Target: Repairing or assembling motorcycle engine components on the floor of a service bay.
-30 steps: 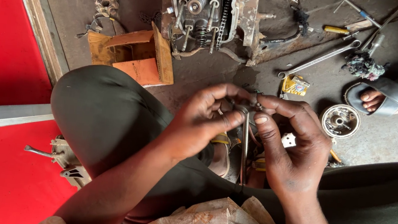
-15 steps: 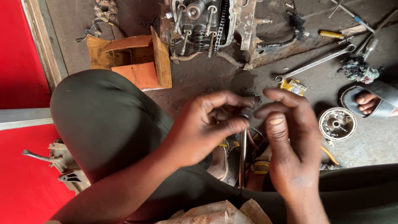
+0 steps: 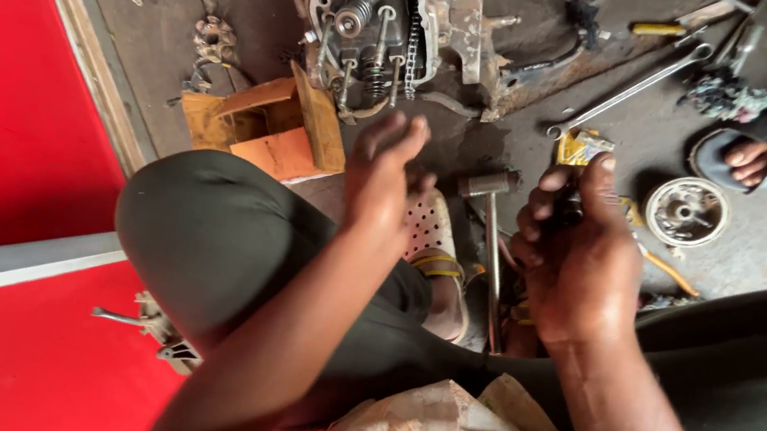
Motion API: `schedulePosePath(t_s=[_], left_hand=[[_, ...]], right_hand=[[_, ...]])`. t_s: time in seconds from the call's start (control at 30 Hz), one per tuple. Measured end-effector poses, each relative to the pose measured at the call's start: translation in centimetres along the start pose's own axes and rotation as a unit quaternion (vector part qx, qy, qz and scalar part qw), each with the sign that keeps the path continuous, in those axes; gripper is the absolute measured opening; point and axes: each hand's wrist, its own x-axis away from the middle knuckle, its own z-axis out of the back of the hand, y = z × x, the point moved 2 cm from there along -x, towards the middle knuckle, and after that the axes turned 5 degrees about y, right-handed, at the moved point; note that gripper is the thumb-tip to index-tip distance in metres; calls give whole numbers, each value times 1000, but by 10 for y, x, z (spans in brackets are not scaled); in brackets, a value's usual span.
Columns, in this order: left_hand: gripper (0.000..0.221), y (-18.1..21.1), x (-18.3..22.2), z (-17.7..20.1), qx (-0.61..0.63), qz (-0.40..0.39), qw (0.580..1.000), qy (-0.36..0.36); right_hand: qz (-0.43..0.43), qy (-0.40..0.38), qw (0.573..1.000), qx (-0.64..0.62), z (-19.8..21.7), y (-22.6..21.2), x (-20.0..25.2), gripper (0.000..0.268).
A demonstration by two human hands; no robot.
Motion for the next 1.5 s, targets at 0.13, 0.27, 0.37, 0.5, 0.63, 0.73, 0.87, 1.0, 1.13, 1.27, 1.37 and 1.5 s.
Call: schedulePosePath(t_s=[0.13, 0.27, 0.37, 0.5, 0.63, 0.73, 0.87, 1.0, 1.13, 1.27, 1.37, 1.5], left_hand=[[49, -5, -22, -22, 129, -31, 986, 102], [41, -32, -50, -24, 162, -95, 973, 135], [29, -48, -71, -18, 165, -162, 959, 161], [20, -43, -59, -20, 199, -194, 947, 159], [15, -23, -31, -28, 216, -180, 947, 157], [13, -19, -24, -30, 201, -199, 946, 158], [19, -12, -16, -31, 154, -207, 953, 158], [25, -14, -19, -26, 162, -205, 958, 121], [27, -15, -22, -23, 185, -195, 960, 72], [26, -15, -21, -22, 204, -190, 960, 14], [25, -6, -10, -22, 200, -176, 964, 0], [25, -1, -5, -22, 189, -159, 969, 3]], right_hand=[[41, 39, 998, 31, -12, -3, 6, 43], [53, 61, 995, 62, -10, -3, 6, 40], [68, 37, 996, 51, -10, -1, 7, 38], [75, 49, 994, 69, -6, -2, 11, 39], [84, 51, 993, 70, -5, -5, 13, 39], [82, 58, 992, 81, -3, -3, 13, 39], [87, 52, 991, 91, -4, 1, 13, 39], [95, 51, 990, 96, -6, 3, 13, 40], [89, 51, 990, 92, -7, 3, 14, 40], [89, 55, 989, 100, -7, 3, 14, 40], [90, 50, 989, 106, -9, 3, 15, 39], [95, 50, 989, 103, -10, 4, 15, 37]])
